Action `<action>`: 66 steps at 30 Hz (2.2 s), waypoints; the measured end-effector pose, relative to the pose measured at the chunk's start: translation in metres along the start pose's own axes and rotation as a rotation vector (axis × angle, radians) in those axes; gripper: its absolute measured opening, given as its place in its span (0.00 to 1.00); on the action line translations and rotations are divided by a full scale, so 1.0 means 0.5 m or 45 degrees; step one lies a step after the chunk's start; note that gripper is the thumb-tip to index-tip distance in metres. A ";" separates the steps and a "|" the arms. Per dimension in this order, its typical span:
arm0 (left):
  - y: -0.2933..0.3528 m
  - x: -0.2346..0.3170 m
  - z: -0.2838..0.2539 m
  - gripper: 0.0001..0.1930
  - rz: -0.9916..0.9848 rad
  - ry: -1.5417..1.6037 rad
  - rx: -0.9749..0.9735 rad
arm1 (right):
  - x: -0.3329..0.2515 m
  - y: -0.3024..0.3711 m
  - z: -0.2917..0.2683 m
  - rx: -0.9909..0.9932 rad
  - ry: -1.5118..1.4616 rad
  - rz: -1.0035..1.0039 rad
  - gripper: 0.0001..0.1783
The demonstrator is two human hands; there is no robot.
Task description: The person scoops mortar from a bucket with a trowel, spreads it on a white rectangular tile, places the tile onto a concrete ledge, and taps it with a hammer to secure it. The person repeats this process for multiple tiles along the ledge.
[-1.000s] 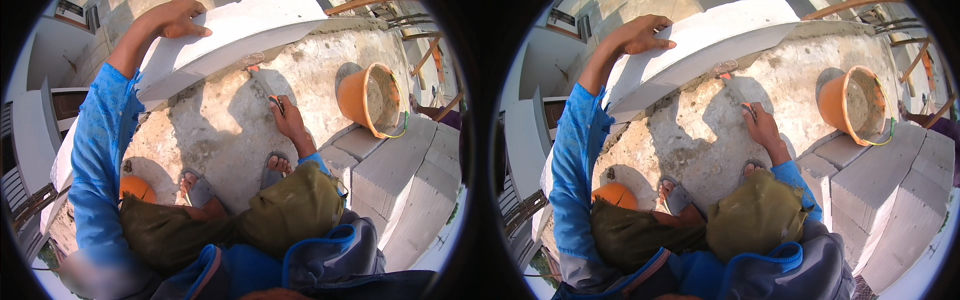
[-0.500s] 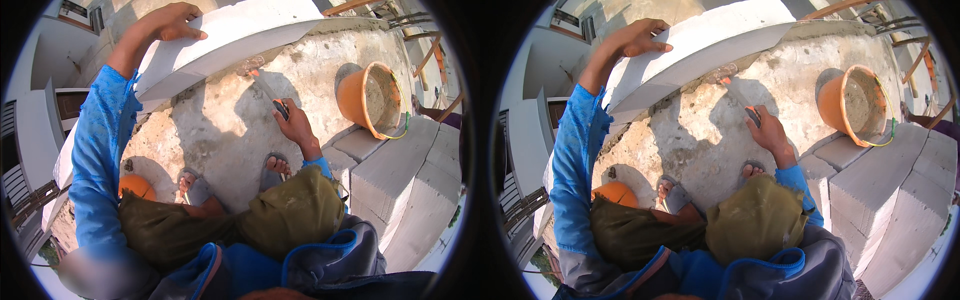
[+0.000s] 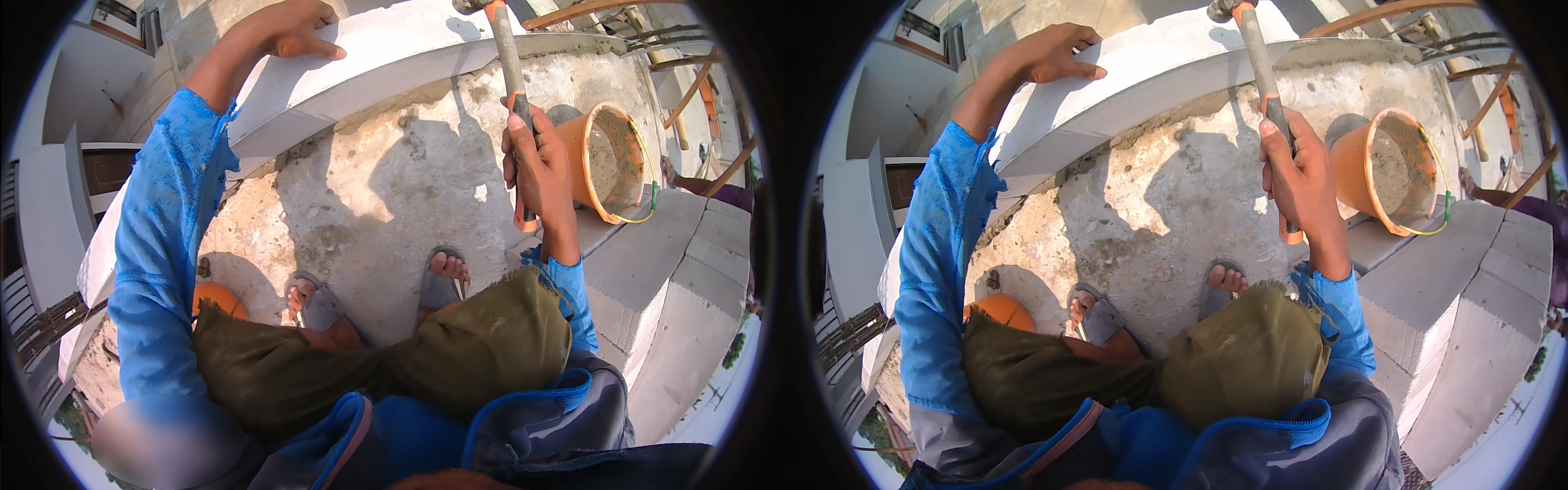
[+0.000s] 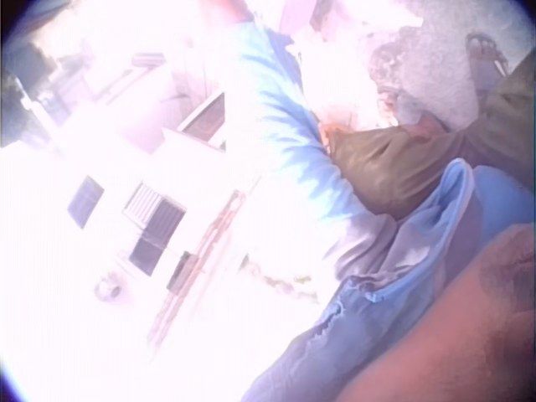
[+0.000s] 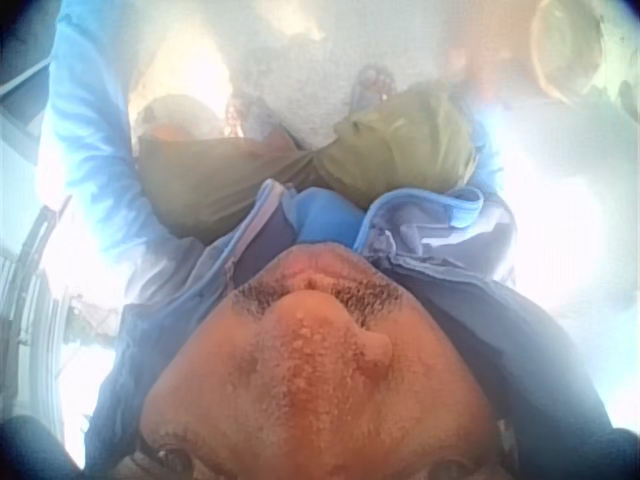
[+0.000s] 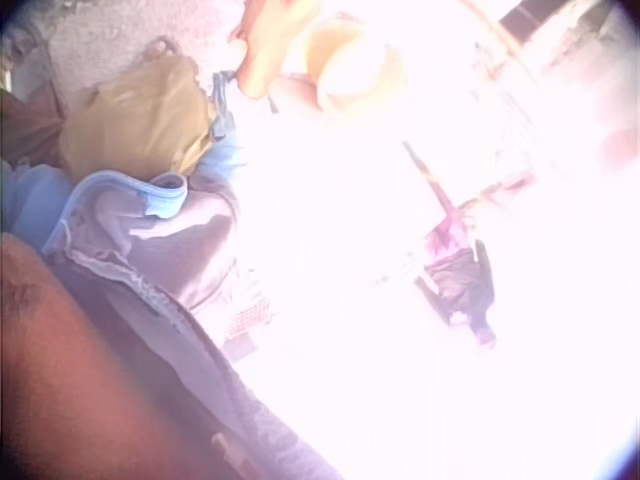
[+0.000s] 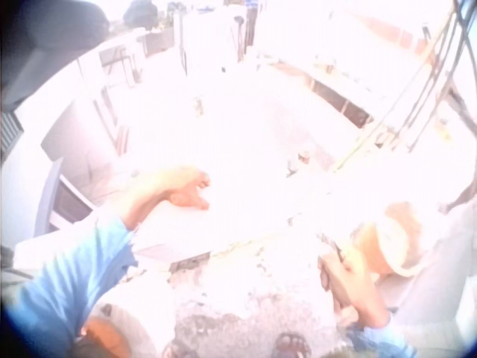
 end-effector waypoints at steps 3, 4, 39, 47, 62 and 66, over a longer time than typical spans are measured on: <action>0.004 0.005 -0.003 0.39 -0.035 -0.031 0.047 | 0.032 -0.035 0.013 -0.130 0.083 0.124 0.19; 0.005 0.004 -0.005 0.39 -0.014 -0.027 0.044 | 0.031 -0.032 0.014 -0.094 0.068 0.125 0.17; 0.137 0.000 -0.045 0.11 0.559 1.769 0.364 | -0.033 -0.199 0.138 -0.816 2.272 -0.819 0.13; -0.063 -0.009 0.010 0.22 -0.064 -0.131 -0.197 | -0.053 -0.164 0.188 -1.069 2.190 -0.961 0.12; 0.224 -0.203 -0.028 0.39 -0.292 0.047 -0.376 | -0.076 -0.037 0.315 -1.082 1.767 -1.043 0.10; 0.250 -0.220 -0.014 0.41 -0.255 -0.028 -0.324 | -0.078 -0.002 0.409 -1.202 1.660 -1.116 0.12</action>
Point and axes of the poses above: each hand's wrist, its own y-axis away from the middle knuckle, its own z-axis out of the palm, x = y × z, the point moved 8 cm from there along -y, towards the middle knuckle, and after that the axes turned 1 degree about z, right-handed, at the moved point
